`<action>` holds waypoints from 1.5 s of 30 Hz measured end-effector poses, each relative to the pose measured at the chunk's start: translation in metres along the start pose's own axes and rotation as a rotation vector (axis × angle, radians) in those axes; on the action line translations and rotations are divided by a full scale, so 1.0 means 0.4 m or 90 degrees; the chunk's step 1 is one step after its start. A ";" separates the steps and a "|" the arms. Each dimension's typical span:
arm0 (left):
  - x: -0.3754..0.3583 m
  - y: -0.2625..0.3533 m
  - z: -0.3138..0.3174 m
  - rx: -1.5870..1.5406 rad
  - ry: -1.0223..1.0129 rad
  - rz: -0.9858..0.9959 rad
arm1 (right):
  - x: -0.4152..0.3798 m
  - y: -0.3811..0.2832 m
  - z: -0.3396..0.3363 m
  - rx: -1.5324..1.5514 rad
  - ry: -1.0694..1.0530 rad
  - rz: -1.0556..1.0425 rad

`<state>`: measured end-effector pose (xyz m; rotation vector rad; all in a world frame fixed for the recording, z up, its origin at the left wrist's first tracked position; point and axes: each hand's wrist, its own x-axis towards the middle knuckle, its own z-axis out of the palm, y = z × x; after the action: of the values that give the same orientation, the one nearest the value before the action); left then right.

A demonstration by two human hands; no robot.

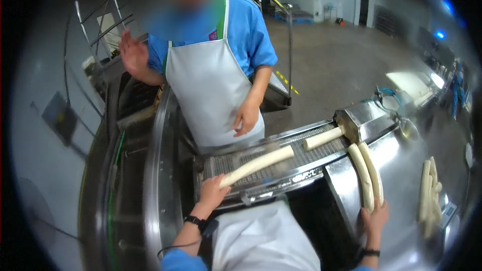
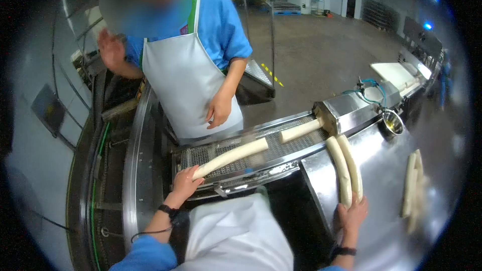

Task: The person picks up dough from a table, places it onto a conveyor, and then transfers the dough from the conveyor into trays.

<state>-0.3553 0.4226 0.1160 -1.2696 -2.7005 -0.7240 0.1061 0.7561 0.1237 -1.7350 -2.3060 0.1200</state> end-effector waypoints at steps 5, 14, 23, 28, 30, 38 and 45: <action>-0.032 -0.049 -0.011 0.007 0.059 -0.006 | 0.008 0.002 0.002 0.006 -0.021 0.014; -0.042 -0.055 -0.064 -0.054 0.003 -0.169 | 0.013 0.046 0.064 -0.006 0.029 -0.012; -0.110 0.042 -0.006 -0.760 -0.199 -0.451 | 0.012 0.040 0.065 -0.007 0.051 -0.020; 0.024 0.005 -0.217 -1.084 -0.016 -0.429 | 0.033 0.075 0.076 -0.082 0.050 -0.098; 0.096 -0.052 -0.321 -1.173 0.158 -0.384 | 0.041 0.085 0.078 -0.049 0.037 -0.089; 0.222 -0.174 -0.672 -0.876 0.442 -0.149 | 0.062 0.131 0.134 -0.040 0.069 -0.080; 0.202 -0.490 -0.565 -0.848 0.477 -0.450 | 0.051 0.108 0.119 -0.069 0.066 -0.064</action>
<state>-0.5838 0.2722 0.2618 0.1799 -1.7744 -2.5920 0.1295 0.7919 0.0717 -1.6290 -2.3577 -0.1134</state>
